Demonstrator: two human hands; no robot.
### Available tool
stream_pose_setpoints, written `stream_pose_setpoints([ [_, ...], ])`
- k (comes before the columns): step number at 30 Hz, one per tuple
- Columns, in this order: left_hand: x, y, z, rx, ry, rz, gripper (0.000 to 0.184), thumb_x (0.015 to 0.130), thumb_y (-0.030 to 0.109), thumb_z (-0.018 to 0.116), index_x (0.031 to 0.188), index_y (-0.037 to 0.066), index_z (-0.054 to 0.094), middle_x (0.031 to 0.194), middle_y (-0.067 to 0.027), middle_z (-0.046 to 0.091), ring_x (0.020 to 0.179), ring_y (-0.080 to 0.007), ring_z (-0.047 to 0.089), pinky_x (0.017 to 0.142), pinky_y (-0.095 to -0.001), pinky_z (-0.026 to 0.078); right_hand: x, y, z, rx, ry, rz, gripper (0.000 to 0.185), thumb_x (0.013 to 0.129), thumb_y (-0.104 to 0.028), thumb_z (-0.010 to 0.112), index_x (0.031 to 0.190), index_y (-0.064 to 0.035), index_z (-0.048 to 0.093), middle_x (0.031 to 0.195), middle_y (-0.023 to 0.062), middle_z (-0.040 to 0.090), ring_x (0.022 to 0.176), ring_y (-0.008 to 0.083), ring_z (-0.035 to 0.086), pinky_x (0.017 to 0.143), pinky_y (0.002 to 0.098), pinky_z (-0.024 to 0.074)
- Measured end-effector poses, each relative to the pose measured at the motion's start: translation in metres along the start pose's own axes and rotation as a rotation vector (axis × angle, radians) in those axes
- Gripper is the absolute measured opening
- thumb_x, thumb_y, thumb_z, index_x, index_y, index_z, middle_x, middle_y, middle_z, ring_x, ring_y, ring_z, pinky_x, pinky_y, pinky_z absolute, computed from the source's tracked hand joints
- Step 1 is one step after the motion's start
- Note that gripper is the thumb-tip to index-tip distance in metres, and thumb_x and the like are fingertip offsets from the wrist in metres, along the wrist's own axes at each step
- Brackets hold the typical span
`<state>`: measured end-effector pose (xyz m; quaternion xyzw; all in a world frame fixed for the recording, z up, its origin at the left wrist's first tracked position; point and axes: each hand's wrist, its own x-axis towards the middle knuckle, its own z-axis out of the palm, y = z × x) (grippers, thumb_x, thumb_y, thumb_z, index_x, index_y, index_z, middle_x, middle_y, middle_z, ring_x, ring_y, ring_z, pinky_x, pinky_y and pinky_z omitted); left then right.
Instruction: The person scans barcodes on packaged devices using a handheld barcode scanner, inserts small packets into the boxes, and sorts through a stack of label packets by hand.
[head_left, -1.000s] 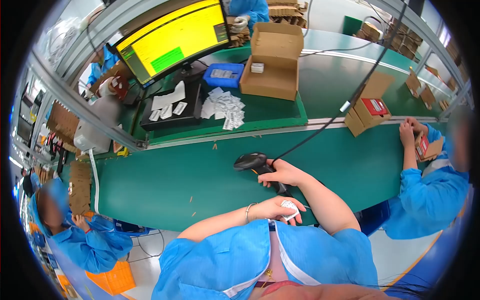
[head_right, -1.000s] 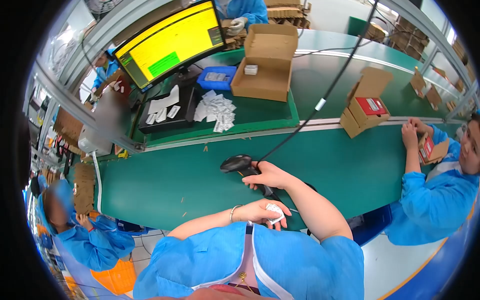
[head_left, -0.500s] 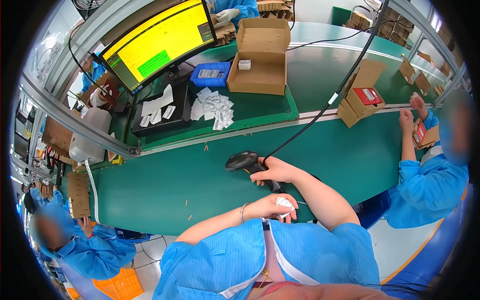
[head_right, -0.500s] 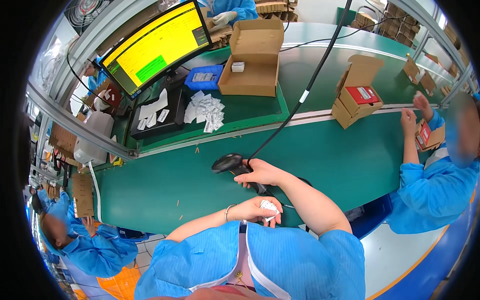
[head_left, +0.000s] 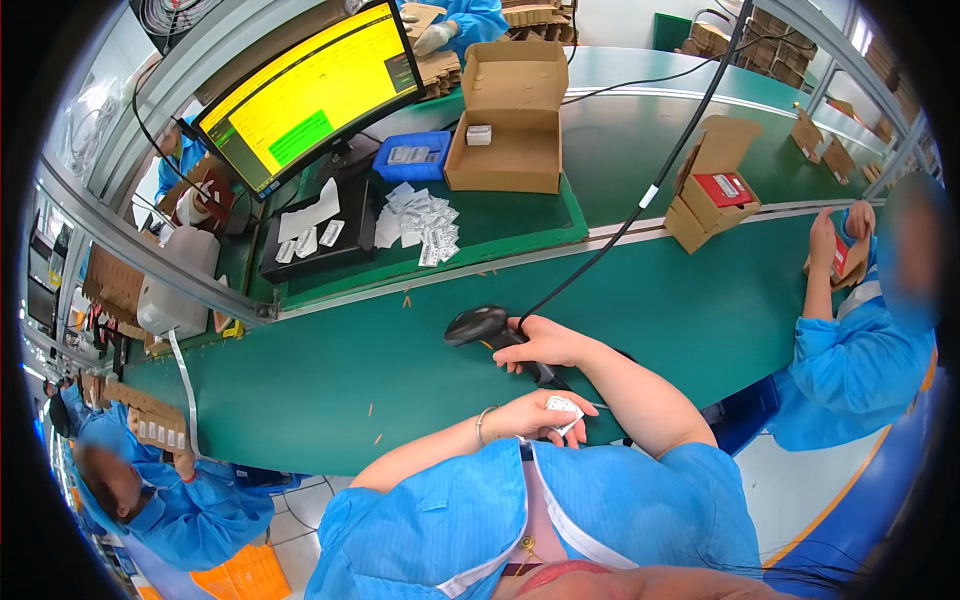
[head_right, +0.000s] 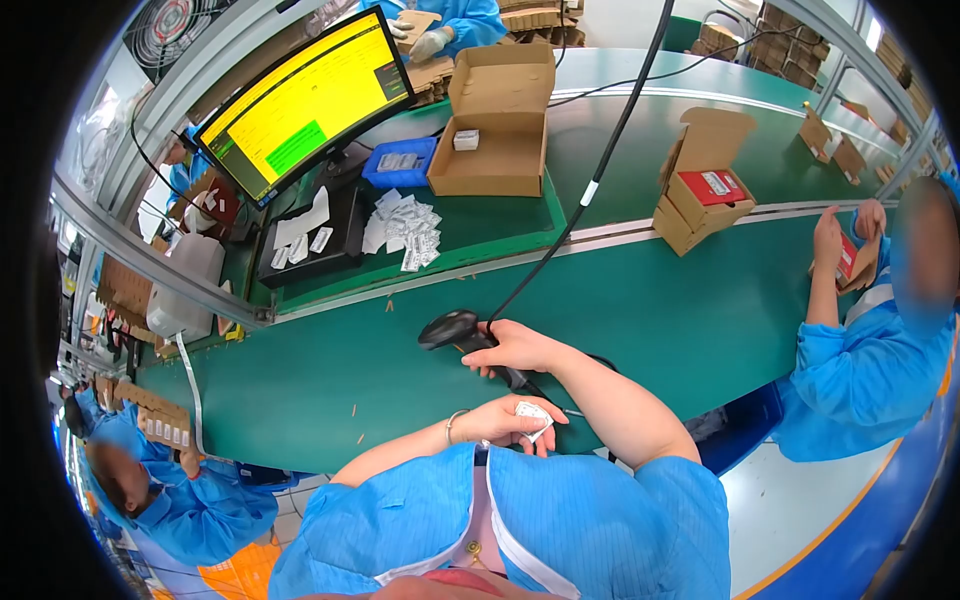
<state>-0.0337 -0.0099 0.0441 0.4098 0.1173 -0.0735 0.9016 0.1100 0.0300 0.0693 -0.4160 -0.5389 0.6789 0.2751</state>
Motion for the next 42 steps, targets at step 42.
stream_pose_setpoints([
  [42, 0.002, -0.011, 0.003, -0.070, -0.001, 0.143, 0.021, 0.096, 0.020, 0.051, 0.109, 0.004, 0.053, 0.071, -0.0001, 0.050, 0.056, -0.0071, 0.043, 0.049, -0.0207, 0.033, 0.000, 0.010, 0.004, 0.026, 0.039, -0.060, 0.032, 0.081, -0.023, 0.069, 0.097, 0.0011, 0.055, 0.077, 0.0054, 0.060, 0.065, 0.0106, 0.058, 0.060, 0.0247, 0.0487],
])
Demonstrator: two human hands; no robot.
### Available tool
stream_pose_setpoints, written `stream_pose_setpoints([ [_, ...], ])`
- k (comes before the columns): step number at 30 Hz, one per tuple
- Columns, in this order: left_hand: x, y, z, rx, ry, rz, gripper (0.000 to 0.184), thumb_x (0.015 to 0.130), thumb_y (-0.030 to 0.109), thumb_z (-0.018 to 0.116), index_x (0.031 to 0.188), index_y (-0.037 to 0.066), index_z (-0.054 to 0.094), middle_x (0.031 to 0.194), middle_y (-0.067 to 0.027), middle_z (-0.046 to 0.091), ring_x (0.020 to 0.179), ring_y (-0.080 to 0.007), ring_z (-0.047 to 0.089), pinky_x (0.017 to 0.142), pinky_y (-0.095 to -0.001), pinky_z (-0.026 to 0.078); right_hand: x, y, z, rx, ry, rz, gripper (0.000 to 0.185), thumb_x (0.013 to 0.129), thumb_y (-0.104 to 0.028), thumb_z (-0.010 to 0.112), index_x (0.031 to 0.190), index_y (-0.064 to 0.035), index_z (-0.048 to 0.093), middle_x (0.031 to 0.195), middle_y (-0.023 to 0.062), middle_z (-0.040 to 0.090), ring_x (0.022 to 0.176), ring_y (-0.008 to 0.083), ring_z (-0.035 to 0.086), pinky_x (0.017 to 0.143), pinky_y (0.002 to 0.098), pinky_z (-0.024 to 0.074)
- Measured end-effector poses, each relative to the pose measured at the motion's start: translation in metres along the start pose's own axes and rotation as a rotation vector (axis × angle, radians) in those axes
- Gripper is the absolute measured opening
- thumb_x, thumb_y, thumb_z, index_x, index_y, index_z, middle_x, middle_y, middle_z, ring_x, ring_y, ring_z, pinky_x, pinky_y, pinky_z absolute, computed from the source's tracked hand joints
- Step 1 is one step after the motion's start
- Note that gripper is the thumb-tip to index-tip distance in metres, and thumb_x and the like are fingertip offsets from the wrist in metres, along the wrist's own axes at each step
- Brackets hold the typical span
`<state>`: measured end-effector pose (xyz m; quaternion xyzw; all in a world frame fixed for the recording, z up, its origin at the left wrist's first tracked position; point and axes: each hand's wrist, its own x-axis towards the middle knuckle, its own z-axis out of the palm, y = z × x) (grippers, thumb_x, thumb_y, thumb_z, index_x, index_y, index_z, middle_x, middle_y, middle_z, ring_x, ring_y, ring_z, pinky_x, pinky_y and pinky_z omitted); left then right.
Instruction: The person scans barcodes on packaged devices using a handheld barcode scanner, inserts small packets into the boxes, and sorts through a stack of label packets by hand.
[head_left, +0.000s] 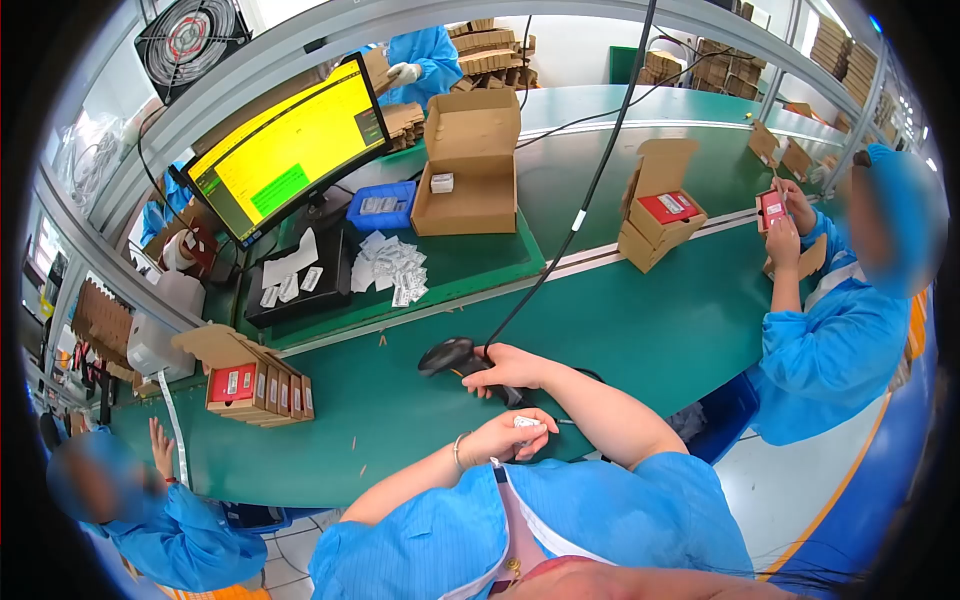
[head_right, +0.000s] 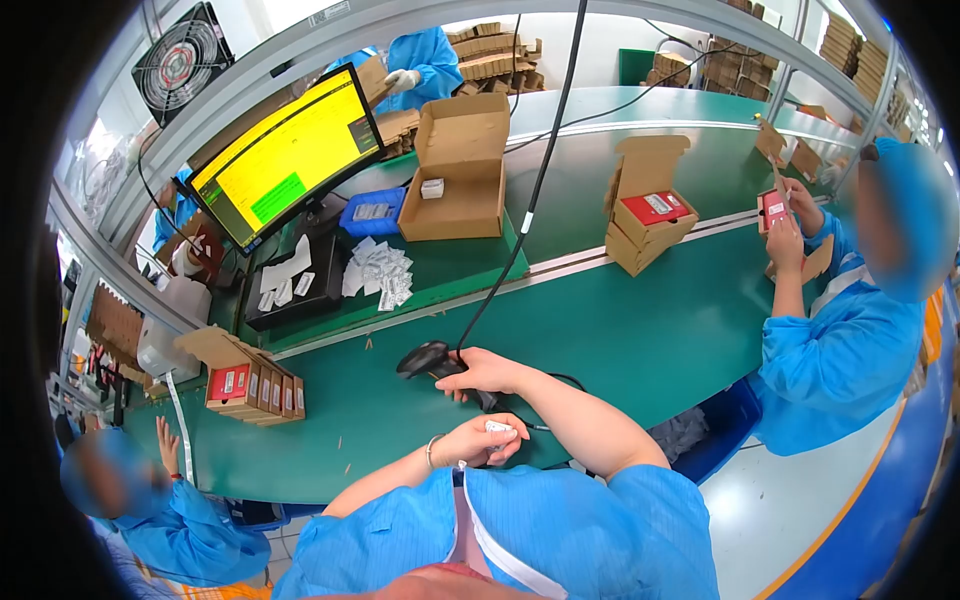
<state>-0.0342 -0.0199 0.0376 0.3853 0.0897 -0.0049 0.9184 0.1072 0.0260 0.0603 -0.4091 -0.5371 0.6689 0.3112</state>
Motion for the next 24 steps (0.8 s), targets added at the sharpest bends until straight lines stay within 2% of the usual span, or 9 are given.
stream_pose_setpoints([
  [4, -0.015, 0.015, 0.009, 0.240, 0.084, -0.047, 0.019, 0.095, 0.020, 0.052, 0.105, 0.004, 0.056, 0.068, 0.0018, 0.047, 0.058, -0.0056, 0.040, 0.050, -0.0207, 0.031, -0.001, -0.004, 0.000, -0.054, 0.002, 0.007, 0.032, 0.082, -0.023, 0.069, 0.098, 0.0007, 0.055, 0.077, 0.0048, 0.060, 0.067, 0.0107, 0.058, 0.060, 0.0242, 0.0489],
  [7, -0.076, 0.041, 0.032, 0.329, 0.436, 0.112, 0.015, 0.089, 0.019, 0.059, 0.094, 0.006, 0.062, 0.067, 0.0053, 0.049, 0.058, -0.0025, 0.041, 0.049, -0.0186, 0.032, -0.001, -0.002, 0.001, -0.012, 0.000, 0.010, 0.033, 0.082, -0.024, 0.069, 0.099, 0.0002, 0.055, 0.079, 0.0044, 0.060, 0.068, 0.0106, 0.058, 0.061, 0.0245, 0.0493],
  [11, -0.186, 0.080, 0.030, 0.556, 1.152, 0.734, 0.004, 0.081, 0.011, 0.063, 0.079, 0.007, 0.062, 0.070, 0.0038, 0.055, 0.054, -0.0022, 0.042, 0.048, -0.0178, 0.033, 0.000, -0.001, -0.001, -0.001, -0.021, 0.042, 0.031, 0.082, -0.024, 0.069, 0.099, -0.0008, 0.055, 0.082, 0.0042, 0.060, 0.070, 0.0106, 0.058, 0.063, 0.0237, 0.0494],
  [13, -0.247, 0.098, 0.014, 0.793, 1.633, 0.932, 0.014, 0.086, 0.021, 0.065, 0.082, 0.008, 0.060, 0.069, 0.0045, 0.052, 0.053, -0.0008, 0.036, 0.046, -0.0167, 0.024, 0.000, -0.004, -0.001, 0.006, -0.024, 0.036, 0.031, 0.083, -0.023, 0.068, 0.099, -0.0005, 0.054, 0.082, 0.0043, 0.060, 0.070, 0.0106, 0.058, 0.063, 0.0237, 0.0497],
  [14, -0.284, 0.106, -0.008, 0.994, 1.841, 0.959, 0.014, 0.090, 0.021, 0.061, 0.087, 0.007, 0.059, 0.069, 0.0069, 0.047, 0.056, -0.0018, 0.039, 0.047, -0.0193, 0.029, 0.000, -0.005, -0.002, -0.009, -0.031, 0.043, 0.032, 0.082, -0.023, 0.068, 0.101, -0.0001, 0.054, 0.081, 0.0048, 0.061, 0.070, 0.0106, 0.059, 0.063, 0.0237, 0.0500],
  [16, -0.341, 0.125, -0.039, 1.468, 2.042, 1.007, 0.023, 0.089, 0.022, 0.060, 0.083, 0.000, 0.061, 0.066, 0.0003, 0.055, 0.056, -0.0080, 0.047, 0.048, -0.0278, 0.035, 0.002, -0.003, -0.002, 0.013, -0.031, 0.063, 0.033, 0.082, -0.022, 0.068, 0.102, 0.0000, 0.054, 0.082, 0.0054, 0.062, 0.070, 0.0106, 0.059, 0.062, 0.0235, 0.0502],
  [17, -0.348, 0.132, -0.042, 1.466, 2.065, 0.994, 0.023, 0.089, 0.022, 0.060, 0.083, 0.000, 0.061, 0.066, 0.0003, 0.055, 0.056, -0.0080, 0.047, 0.048, -0.0278, 0.035, 0.002, -0.003, -0.002, 0.014, -0.031, 0.061, 0.034, 0.082, -0.022, 0.068, 0.103, 0.0008, 0.054, 0.082, 0.0060, 0.062, 0.070, 0.0107, 0.059, 0.061, 0.0234, 0.0500],
  [19, -0.361, 0.141, -0.044, 1.635, 2.236, 0.514, 0.042, 0.086, 0.039, 0.062, 0.089, -0.003, 0.067, 0.088, -0.0191, 0.067, 0.075, -0.0292, 0.064, 0.071, -0.0370, 0.048, 0.003, -0.005, -0.002, 0.009, -0.021, 0.070, 0.035, 0.082, -0.021, 0.068, 0.104, 0.0020, 0.053, 0.082, 0.0064, 0.063, 0.070, 0.0108, 0.060, 0.061, 0.0235, 0.0500],
  [24, -0.405, 0.133, -0.102, 1.503, 2.248, 0.275, 0.043, 0.086, 0.043, 0.058, 0.086, 0.002, 0.068, 0.077, -0.0188, 0.066, 0.071, -0.0322, 0.063, 0.067, -0.0375, 0.047, 0.003, -0.001, 0.000, 0.013, 0.029, 0.087, 0.038, 0.082, -0.020, 0.068, 0.107, 0.0040, 0.052, 0.082, 0.0086, 0.064, 0.070, 0.0118, 0.061, 0.063, 0.0244, 0.0505],
])
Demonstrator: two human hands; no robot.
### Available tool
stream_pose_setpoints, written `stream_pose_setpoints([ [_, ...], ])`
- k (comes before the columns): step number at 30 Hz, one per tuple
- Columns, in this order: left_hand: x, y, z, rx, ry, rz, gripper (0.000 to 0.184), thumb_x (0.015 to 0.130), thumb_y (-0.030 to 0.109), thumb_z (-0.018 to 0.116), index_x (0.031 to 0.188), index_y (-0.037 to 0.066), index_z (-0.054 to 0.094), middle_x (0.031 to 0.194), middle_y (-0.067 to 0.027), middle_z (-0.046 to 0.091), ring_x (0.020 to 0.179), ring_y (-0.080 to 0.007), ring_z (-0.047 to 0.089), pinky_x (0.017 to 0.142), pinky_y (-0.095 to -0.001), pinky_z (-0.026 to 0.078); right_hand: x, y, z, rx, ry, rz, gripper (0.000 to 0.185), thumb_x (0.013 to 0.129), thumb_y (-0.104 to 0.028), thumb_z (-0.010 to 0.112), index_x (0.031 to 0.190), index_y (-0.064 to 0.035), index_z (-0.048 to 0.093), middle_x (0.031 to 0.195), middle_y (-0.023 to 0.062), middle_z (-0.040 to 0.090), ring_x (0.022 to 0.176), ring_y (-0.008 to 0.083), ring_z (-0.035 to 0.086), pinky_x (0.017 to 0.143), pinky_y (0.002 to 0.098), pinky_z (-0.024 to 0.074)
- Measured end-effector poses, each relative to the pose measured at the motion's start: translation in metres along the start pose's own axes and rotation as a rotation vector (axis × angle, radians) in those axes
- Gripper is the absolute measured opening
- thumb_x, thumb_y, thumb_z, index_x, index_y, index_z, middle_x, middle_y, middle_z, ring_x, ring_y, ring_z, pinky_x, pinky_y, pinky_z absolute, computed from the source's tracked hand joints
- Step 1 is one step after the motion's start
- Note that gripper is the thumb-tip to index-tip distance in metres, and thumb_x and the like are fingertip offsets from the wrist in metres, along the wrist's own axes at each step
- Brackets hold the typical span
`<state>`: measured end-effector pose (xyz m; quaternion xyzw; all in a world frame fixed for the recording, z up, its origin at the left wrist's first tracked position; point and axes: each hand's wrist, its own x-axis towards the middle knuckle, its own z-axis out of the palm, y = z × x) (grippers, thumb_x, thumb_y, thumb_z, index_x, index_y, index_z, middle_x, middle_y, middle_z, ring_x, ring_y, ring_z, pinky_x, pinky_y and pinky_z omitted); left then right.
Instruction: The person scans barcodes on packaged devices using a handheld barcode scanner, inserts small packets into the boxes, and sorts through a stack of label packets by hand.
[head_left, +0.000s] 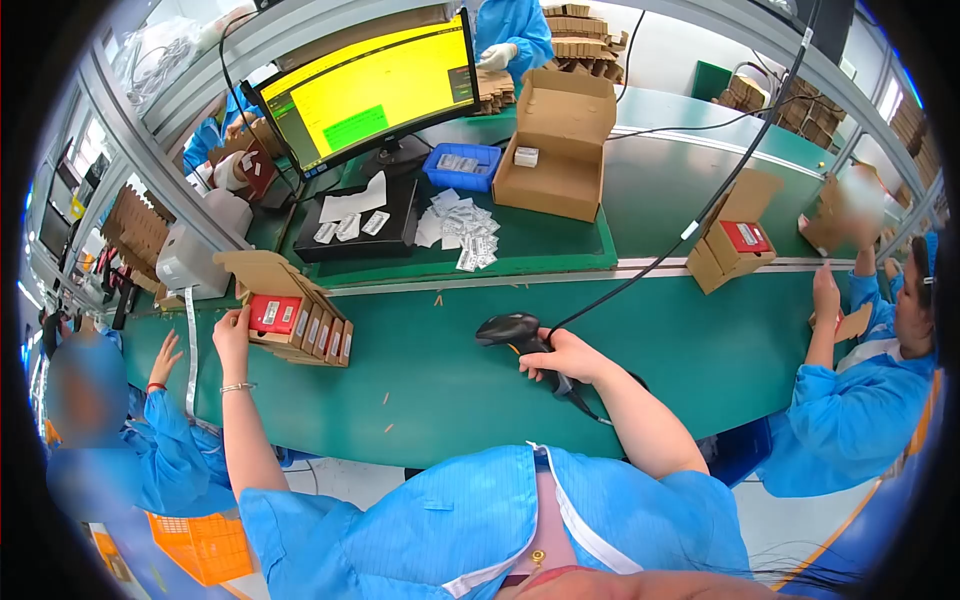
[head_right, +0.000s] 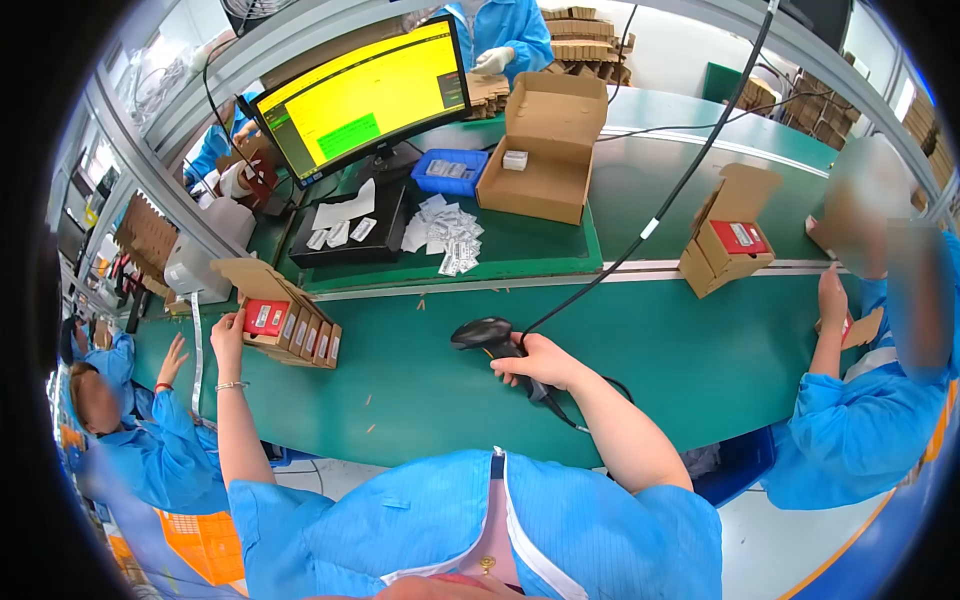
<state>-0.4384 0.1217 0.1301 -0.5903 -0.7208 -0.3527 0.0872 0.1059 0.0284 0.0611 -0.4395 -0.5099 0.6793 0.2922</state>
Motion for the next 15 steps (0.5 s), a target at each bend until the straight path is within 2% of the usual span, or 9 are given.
stream_pose_setpoints([
  [2, 0.006, -0.007, 0.002, 0.005, -0.063, -0.019, 0.044, 0.087, 0.044, 0.057, 0.084, 0.002, 0.068, 0.075, -0.0192, 0.065, 0.068, -0.0333, 0.063, 0.065, -0.0382, 0.047, -0.001, 0.000, 0.000, 0.002, 0.016, 0.001, 0.038, 0.082, -0.019, 0.068, 0.108, 0.0041, 0.051, 0.083, 0.0088, 0.064, 0.069, 0.0120, 0.061, 0.063, 0.0245, 0.0505],
  [4, 0.007, -0.012, -0.005, 0.045, -0.137, 0.114, 0.028, 0.087, 0.022, 0.060, 0.079, -0.004, 0.062, 0.067, -0.0158, 0.062, 0.058, -0.0318, 0.059, 0.055, -0.0388, 0.044, -0.003, 0.000, 0.003, 0.006, 0.018, 0.004, 0.038, 0.082, -0.018, 0.067, 0.108, 0.0043, 0.051, 0.083, 0.0090, 0.064, 0.068, 0.0121, 0.061, 0.063, 0.0245, 0.0506],
  [8, -0.011, 0.036, -0.044, 0.079, -0.054, 0.148, 0.030, 0.086, 0.022, 0.059, 0.074, -0.005, 0.063, 0.064, -0.0226, 0.058, 0.062, -0.0386, 0.057, 0.056, -0.0407, 0.044, -0.040, -0.029, 0.019, 0.048, 0.031, -0.112, 0.027, 0.080, -0.009, 0.065, 0.104, 0.0008, 0.055, 0.084, 0.0087, 0.065, 0.062, 0.0129, 0.061, 0.061, 0.0249, 0.0505],
  [10, -0.028, 0.059, -0.056, -0.107, -0.068, 0.117, 0.029, 0.087, 0.022, 0.059, 0.079, -0.006, 0.063, 0.061, -0.0184, 0.059, 0.053, -0.0266, 0.056, 0.051, -0.0378, 0.041, -0.063, -0.034, 0.031, 0.065, 0.026, -0.167, 0.030, 0.075, -0.002, 0.067, 0.104, -0.0020, 0.059, 0.083, 0.0077, 0.065, 0.063, 0.0107, 0.061, 0.060, 0.0248, 0.0493],
  [11, -0.041, 0.076, -0.057, -0.224, -0.091, 0.077, 0.029, 0.088, 0.021, 0.059, 0.081, -0.007, 0.063, 0.059, -0.0163, 0.058, 0.049, -0.0199, 0.054, 0.049, -0.0361, 0.040, -0.075, -0.039, 0.038, 0.022, 0.043, -0.254, 0.041, 0.073, -0.001, 0.070, 0.112, -0.0017, 0.055, 0.091, 0.0071, 0.065, 0.073, 0.0139, 0.062, 0.068, 0.0272, 0.0499],
  [12, -0.053, 0.087, -0.055, -0.294, -0.209, -0.018, 0.028, 0.089, 0.020, 0.058, 0.086, -0.008, 0.064, 0.055, -0.0101, 0.055, 0.052, -0.0085, 0.046, 0.048, -0.0300, 0.038, -0.085, -0.043, 0.045, -0.018, 0.062, -0.342, 0.052, 0.072, 0.000, 0.072, 0.120, -0.0013, 0.052, 0.099, 0.0066, 0.065, 0.083, 0.0172, 0.063, 0.077, 0.0296, 0.0505],
  [13, -0.067, 0.092, -0.043, -0.353, -0.242, -0.003, 0.027, 0.089, 0.018, 0.058, 0.086, -0.007, 0.064, 0.054, -0.0059, 0.051, 0.053, -0.0059, 0.041, 0.046, -0.0264, 0.035, -0.088, -0.043, 0.048, -0.111, 0.079, -0.505, 0.061, 0.068, -0.004, 0.078, 0.123, -0.0005, 0.051, 0.104, 0.0072, 0.064, 0.092, 0.0197, 0.063, 0.083, 0.0306, 0.0486],
  [14, -0.082, 0.116, -0.041, -0.426, -0.331, -0.045, 0.026, 0.089, 0.018, 0.059, 0.085, -0.007, 0.064, 0.053, -0.0056, 0.050, 0.053, -0.0051, 0.041, 0.046, -0.0250, 0.035, -0.093, -0.046, 0.051, -0.176, 0.084, -0.546, 0.062, 0.067, -0.008, 0.080, 0.121, -0.0005, 0.051, 0.103, 0.0086, 0.065, 0.091, 0.0194, 0.064, 0.082, 0.0305, 0.0491],
  [15, -0.097, 0.128, -0.026, -0.545, -0.332, -0.042, 0.026, 0.088, 0.018, 0.060, 0.082, -0.007, 0.064, 0.052, -0.0052, 0.049, 0.053, -0.0048, 0.041, 0.046, -0.0252, 0.034, -0.099, -0.052, 0.054, -0.245, 0.097, -0.588, 0.063, 0.066, -0.011, 0.082, 0.120, -0.0005, 0.052, 0.102, 0.0100, 0.065, 0.090, 0.0191, 0.064, 0.080, 0.0303, 0.0495],
])
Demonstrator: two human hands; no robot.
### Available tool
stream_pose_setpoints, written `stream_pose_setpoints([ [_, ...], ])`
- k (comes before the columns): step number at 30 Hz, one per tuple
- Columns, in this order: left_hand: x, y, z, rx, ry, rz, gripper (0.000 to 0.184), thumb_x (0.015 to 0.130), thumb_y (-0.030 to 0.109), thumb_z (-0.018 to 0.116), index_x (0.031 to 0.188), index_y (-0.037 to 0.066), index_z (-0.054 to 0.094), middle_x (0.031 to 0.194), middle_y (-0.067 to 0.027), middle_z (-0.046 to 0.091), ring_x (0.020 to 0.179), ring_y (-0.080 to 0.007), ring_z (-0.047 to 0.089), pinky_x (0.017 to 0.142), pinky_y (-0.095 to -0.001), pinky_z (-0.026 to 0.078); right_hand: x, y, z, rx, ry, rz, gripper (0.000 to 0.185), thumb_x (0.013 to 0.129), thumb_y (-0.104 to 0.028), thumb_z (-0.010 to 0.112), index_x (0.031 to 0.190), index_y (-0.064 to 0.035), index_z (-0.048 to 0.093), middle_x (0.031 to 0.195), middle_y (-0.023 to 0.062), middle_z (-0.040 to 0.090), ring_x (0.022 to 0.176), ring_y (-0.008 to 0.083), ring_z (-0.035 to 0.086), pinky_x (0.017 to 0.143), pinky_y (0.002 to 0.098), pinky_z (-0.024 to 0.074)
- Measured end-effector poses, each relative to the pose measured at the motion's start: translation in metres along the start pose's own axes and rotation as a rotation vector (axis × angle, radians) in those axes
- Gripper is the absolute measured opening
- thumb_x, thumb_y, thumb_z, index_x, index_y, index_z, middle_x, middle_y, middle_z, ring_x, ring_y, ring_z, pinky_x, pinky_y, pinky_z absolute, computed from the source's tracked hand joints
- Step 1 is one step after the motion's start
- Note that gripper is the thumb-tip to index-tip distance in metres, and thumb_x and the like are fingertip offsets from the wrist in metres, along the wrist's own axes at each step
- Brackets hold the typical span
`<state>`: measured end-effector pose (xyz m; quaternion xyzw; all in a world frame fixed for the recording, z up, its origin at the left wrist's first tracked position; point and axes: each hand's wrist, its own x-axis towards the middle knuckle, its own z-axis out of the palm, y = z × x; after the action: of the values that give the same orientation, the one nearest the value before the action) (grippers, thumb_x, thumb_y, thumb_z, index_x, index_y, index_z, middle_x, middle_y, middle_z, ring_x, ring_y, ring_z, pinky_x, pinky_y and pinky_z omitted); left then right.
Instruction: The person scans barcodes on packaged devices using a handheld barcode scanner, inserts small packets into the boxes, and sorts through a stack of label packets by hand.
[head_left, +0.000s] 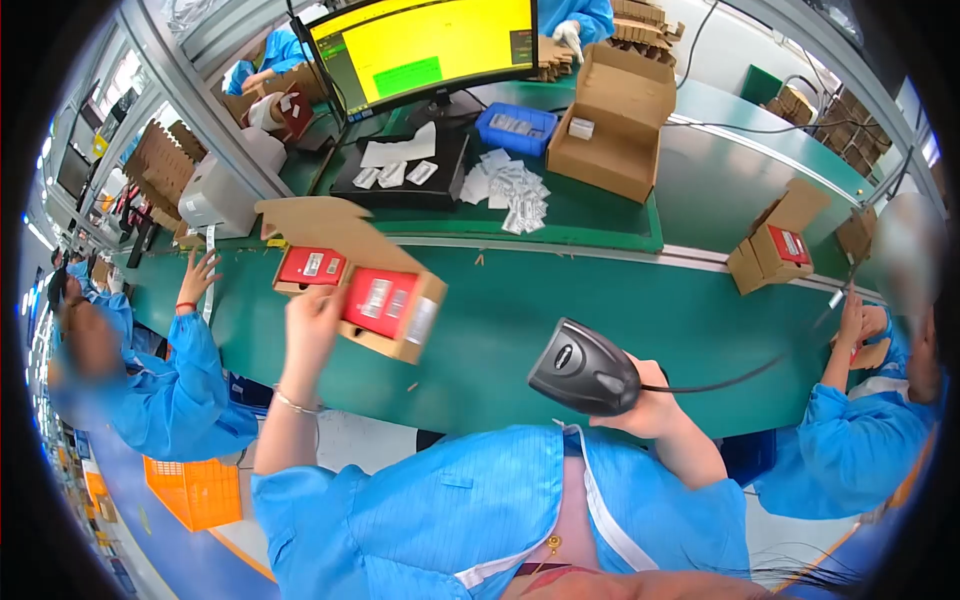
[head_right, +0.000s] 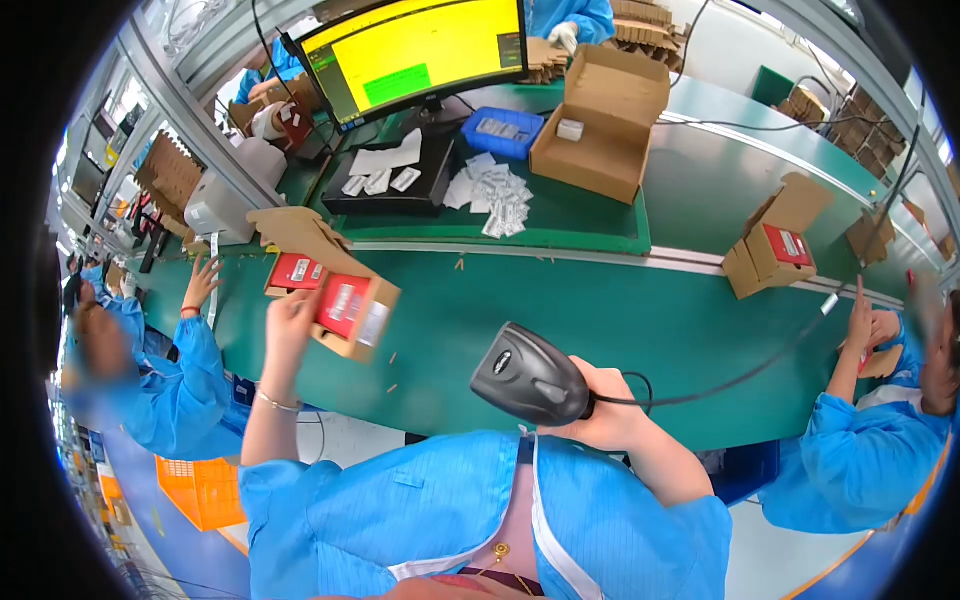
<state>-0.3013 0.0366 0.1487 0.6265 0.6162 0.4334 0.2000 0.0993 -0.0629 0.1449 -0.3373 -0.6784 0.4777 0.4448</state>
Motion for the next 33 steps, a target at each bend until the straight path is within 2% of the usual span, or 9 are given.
stream_pose_setpoints([
  [7, -0.023, 0.030, 0.087, -0.062, -0.318, -0.034, 0.027, 0.088, 0.019, 0.059, 0.078, -0.005, 0.064, 0.053, -0.0100, 0.054, 0.049, -0.0115, 0.047, 0.048, -0.0287, 0.037, -0.023, -0.027, -0.011, -0.292, -0.009, 0.102, 0.050, 0.066, -0.018, 0.080, 0.107, -0.0014, 0.056, 0.086, 0.0116, 0.066, 0.077, 0.0262, 0.067, 0.068, 0.0307, 0.0505],
  [13, -0.021, 0.038, 0.137, -0.074, -0.327, -0.037, 0.028, 0.089, 0.020, 0.057, 0.080, -0.006, 0.065, 0.056, -0.0156, 0.056, 0.054, -0.0136, 0.054, 0.051, -0.0304, 0.042, -0.041, -0.023, -0.026, -0.310, 0.099, 0.154, 0.046, 0.065, -0.017, 0.080, 0.102, -0.0011, 0.057, 0.081, 0.0118, 0.065, 0.071, 0.0234, 0.065, 0.065, 0.0296, 0.0499],
  [15, -0.020, 0.027, 0.149, -0.029, -0.355, 0.028, 0.026, 0.090, 0.020, 0.055, 0.092, -0.004, 0.065, 0.070, -0.0153, 0.063, 0.060, -0.0145, 0.059, 0.055, -0.0302, 0.045, -0.040, -0.021, -0.029, -0.301, 0.105, 0.202, 0.045, 0.067, -0.018, 0.079, 0.102, -0.0010, 0.057, 0.079, 0.0116, 0.064, 0.069, 0.0230, 0.064, 0.064, 0.0300, 0.0490],
  [17, -0.021, 0.029, 0.154, -0.210, -0.381, -0.057, 0.027, 0.092, 0.020, 0.052, 0.106, -0.001, 0.062, 0.087, -0.0114, 0.067, 0.066, -0.0138, 0.062, 0.059, -0.0271, 0.046, -0.032, -0.030, -0.031, -0.355, 0.063, 0.338, 0.044, 0.068, -0.018, 0.078, 0.103, -0.0014, 0.057, 0.078, 0.0121, 0.063, 0.068, 0.0236, 0.063, 0.064, 0.0304, 0.0485],
  [18, -0.019, 0.035, 0.145, -0.245, -0.529, -0.264, 0.031, 0.092, 0.016, 0.049, 0.118, 0.000, 0.055, 0.097, -0.0089, 0.066, 0.072, -0.0144, 0.063, 0.063, -0.0244, 0.047, -0.027, -0.028, -0.032, -0.350, 0.048, 0.328, 0.043, 0.071, -0.020, 0.077, 0.104, -0.0015, 0.057, 0.078, 0.0136, 0.063, 0.069, 0.0260, 0.063, 0.064, 0.0318, 0.0485],
  [21, -0.022, 0.042, 0.130, -0.735, -0.692, -0.494, 0.032, 0.094, 0.014, 0.045, 0.121, -0.002, 0.052, 0.090, -0.0094, 0.065, 0.064, -0.0122, 0.060, 0.056, -0.0232, 0.045, -0.010, -0.023, -0.038, -0.451, -0.026, 0.381, 0.041, 0.073, -0.026, 0.074, 0.101, 0.0000, 0.057, 0.078, 0.0172, 0.063, 0.072, 0.0310, 0.064, 0.063, 0.0358, 0.0485],
  [22, -0.024, 0.049, 0.125, -0.817, -0.744, -0.553, 0.033, 0.093, 0.011, 0.046, 0.122, -0.005, 0.050, 0.096, -0.0147, 0.066, 0.074, -0.0172, 0.065, 0.063, -0.0249, 0.050, -0.001, -0.024, -0.040, -0.482, -0.073, 0.444, 0.041, 0.074, -0.028, 0.074, 0.099, 0.0004, 0.057, 0.077, 0.0176, 0.062, 0.071, 0.0311, 0.064, 0.063, 0.0361, 0.0482],
  [29, -0.029, 0.057, 0.126, -0.718, -0.728, -0.608, 0.028, 0.090, 0.013, 0.056, 0.112, -0.005, 0.056, 0.097, -0.0178, 0.067, 0.083, -0.0201, 0.067, 0.070, -0.0283, 0.054, 0.037, -0.016, -0.039, -0.556, -0.199, 0.563, 0.044, 0.075, -0.032, 0.072, 0.100, 0.0017, 0.057, 0.073, 0.0183, 0.062, 0.068, 0.0310, 0.063, 0.062, 0.0371, 0.0480],
  [33, -0.032, 0.060, 0.137, -0.623, -0.704, -0.579, 0.019, 0.084, 0.013, 0.066, 0.093, -0.004, 0.061, 0.080, -0.0142, 0.069, 0.067, -0.0186, 0.068, 0.057, -0.0236, 0.052, 0.033, -0.013, -0.039, -0.549, -0.170, 0.576, 0.045, 0.075, -0.032, 0.073, 0.099, 0.0019, 0.057, 0.076, 0.0184, 0.062, 0.070, 0.0307, 0.064, 0.063, 0.0369, 0.0485],
])
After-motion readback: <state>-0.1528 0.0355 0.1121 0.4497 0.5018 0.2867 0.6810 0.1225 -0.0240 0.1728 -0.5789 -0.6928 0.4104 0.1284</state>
